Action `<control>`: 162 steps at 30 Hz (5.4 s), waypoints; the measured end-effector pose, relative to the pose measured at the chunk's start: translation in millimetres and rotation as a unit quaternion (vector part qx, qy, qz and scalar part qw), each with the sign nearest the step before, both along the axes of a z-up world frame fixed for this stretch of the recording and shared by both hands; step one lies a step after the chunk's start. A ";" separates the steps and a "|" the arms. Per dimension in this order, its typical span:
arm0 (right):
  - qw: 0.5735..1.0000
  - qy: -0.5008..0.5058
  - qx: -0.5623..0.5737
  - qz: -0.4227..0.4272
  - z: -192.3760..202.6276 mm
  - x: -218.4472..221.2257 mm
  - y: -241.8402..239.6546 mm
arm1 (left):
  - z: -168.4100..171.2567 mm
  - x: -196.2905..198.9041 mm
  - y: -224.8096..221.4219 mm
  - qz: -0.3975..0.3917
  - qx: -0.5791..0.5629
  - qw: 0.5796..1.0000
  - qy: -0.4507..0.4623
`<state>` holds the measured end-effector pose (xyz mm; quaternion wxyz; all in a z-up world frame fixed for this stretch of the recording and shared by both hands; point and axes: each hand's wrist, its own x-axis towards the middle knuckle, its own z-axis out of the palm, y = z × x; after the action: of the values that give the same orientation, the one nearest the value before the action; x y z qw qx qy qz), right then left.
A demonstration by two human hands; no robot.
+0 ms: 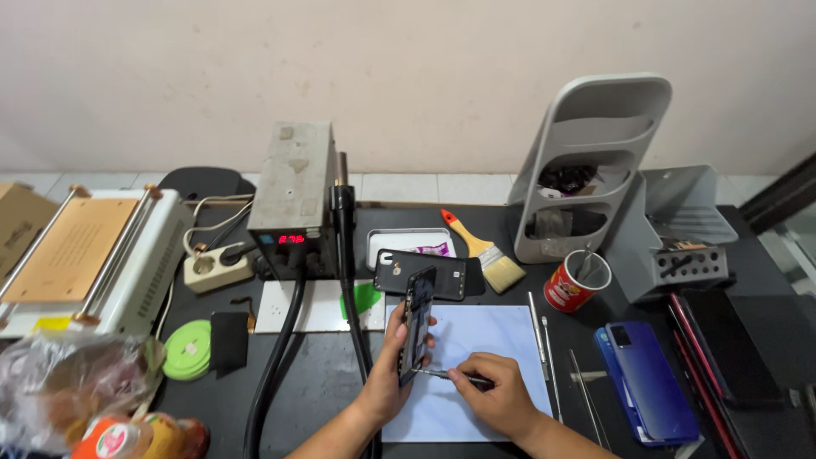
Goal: The person disassembles a smartphone by removing screws and prying open the casing. They use a screwdriver and a metal prying tool to detach the back cover and separate internal components. The phone is held and rotated to access different areas during the process.
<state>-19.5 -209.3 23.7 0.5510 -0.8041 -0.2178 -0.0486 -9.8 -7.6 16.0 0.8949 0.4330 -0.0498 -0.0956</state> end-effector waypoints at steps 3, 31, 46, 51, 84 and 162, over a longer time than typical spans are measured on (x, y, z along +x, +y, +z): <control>1.000 0.021 0.006 -0.003 -2.1 -1.2 -2.2 | 0.0 -1.3 -0.9 0.001 0.006 1.000 0.019; 0.999 -0.025 -0.018 0.018 -2.1 -3.5 2.9 | -3.9 -0.8 -1.3 0.028 0.017 0.996 0.085; 0.999 -0.030 -0.012 0.015 -2.0 -1.3 2.1 | -6.7 5.6 -1.2 0.027 -0.014 0.998 0.058; 0.999 -0.045 -0.010 0.024 6.3 -0.7 2.5 | -10.1 5.5 -0.6 0.028 0.006 0.999 0.027; 0.997 0.017 0.039 0.061 -7.6 -6.3 4.4 | -8.7 6.3 4.5 0.016 -0.015 1.000 -0.005; 0.997 -0.076 -0.008 0.026 2.3 -10.9 8.4 | -19.4 15.8 3.4 0.025 -0.093 0.994 0.051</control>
<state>-30.5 -200.8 25.9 0.5273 -0.7968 -0.2799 -0.0935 6.0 -4.2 -3.4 0.9347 0.3440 -0.0021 -0.0897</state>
